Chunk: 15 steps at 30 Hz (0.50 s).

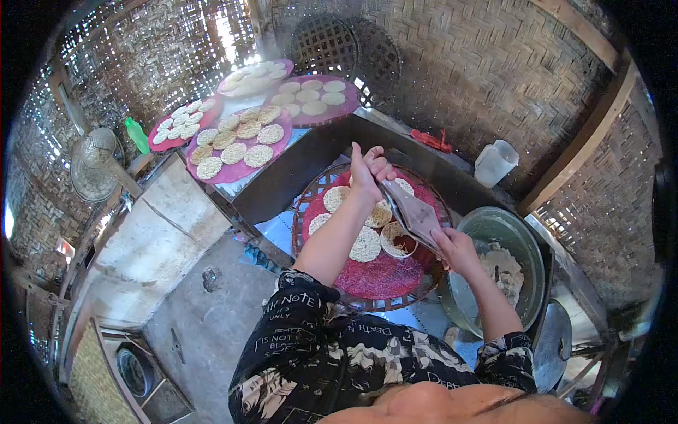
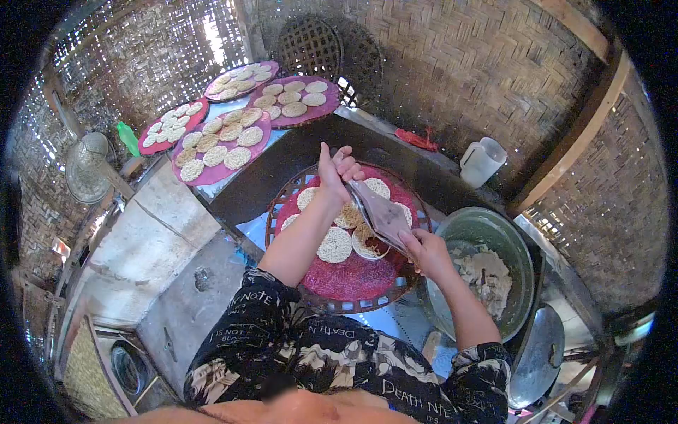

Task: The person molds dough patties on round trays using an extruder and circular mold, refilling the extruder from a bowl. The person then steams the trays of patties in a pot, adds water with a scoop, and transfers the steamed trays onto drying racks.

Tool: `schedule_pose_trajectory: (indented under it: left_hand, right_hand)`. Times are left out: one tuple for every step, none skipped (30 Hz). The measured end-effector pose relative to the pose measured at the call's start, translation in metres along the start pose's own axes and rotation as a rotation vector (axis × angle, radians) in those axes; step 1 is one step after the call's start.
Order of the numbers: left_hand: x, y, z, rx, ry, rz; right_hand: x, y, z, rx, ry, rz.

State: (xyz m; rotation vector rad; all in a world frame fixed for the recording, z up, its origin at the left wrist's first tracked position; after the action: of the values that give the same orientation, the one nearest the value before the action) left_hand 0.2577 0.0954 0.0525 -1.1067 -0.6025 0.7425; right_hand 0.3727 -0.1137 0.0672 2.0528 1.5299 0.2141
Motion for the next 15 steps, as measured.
schedule_pose_trajectory:
  left_hand:
    - [0.001, 0.001, -0.004, 0.003, 0.000, -0.005]
    - [0.003, 0.002, -0.007, 0.008, 0.001, -0.011]
    - [0.001, -0.002, -0.010, 0.013, 0.003, -0.018]
    - [-0.003, -0.004, -0.013, 0.043, -0.011, 0.056]
    - [-0.003, -0.004, -0.017, 0.049, -0.013, 0.048]
    - [-0.002, -0.003, -0.020, 0.056, -0.015, 0.040]
    - [-0.001, -0.001, -0.022, 0.064, -0.016, 0.034]
    - [0.001, -0.002, -0.024, 0.041, 0.004, -0.004]
    - [-0.001, -0.007, -0.024, 0.019, 0.025, -0.040]
    - [-0.003, -0.012, -0.023, -0.002, 0.046, -0.076]
    - [-0.005, -0.014, -0.025, 0.040, 0.076, -0.027]
    - [-0.018, -0.035, -0.023, 0.082, 0.105, 0.021]
    - [-0.027, -0.045, -0.023, 0.122, 0.133, 0.068]
    - [-0.014, -0.020, -0.031, 0.190, 0.218, -0.102]
    - [-0.014, -0.006, -0.041, 0.481, 0.258, -0.040]
  right_hand:
    - [0.000, 0.003, 0.004, -0.014, 0.013, 0.010]
    - [0.000, 0.006, 0.005, -0.027, 0.026, 0.021]
    - [-0.002, 0.008, 0.006, -0.028, 0.014, 0.026]
    - [-0.005, 0.010, 0.007, -0.028, 0.002, 0.031]
    - [-0.007, 0.012, 0.008, -0.026, -0.010, 0.036]
    - [-0.008, 0.014, 0.012, -0.027, -0.014, 0.039]
    - [-0.008, 0.015, 0.017, -0.027, -0.019, 0.041]
    - [-0.009, 0.016, 0.020, -0.026, -0.023, 0.043]
    - [-0.012, 0.017, 0.018, -0.002, -0.034, 0.041]
    - [-0.016, 0.018, 0.014, 0.024, -0.045, 0.040]
    - [-0.019, 0.018, 0.012, 0.051, -0.056, 0.039]
    - [-0.021, 0.018, 0.012, 0.084, -0.040, 0.053]
    - [-0.023, 0.018, 0.013, 0.116, -0.025, 0.067]
    - [-0.024, 0.018, 0.015, 0.148, -0.009, 0.081]
    - [-0.024, 0.018, 0.017, 0.197, 0.005, 0.083]
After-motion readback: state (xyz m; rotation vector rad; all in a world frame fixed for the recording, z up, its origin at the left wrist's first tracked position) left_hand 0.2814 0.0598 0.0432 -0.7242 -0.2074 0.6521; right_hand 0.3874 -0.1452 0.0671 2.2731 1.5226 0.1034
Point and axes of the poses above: each hand's wrist, its own x-axis towards the middle knuckle, its own y-axis out of the back of the hand, z = x × y, the point moved 5 cm from there along x, towards the middle knuckle, and after that the axes turned 5 degrees about x, right-handed, at the moved point
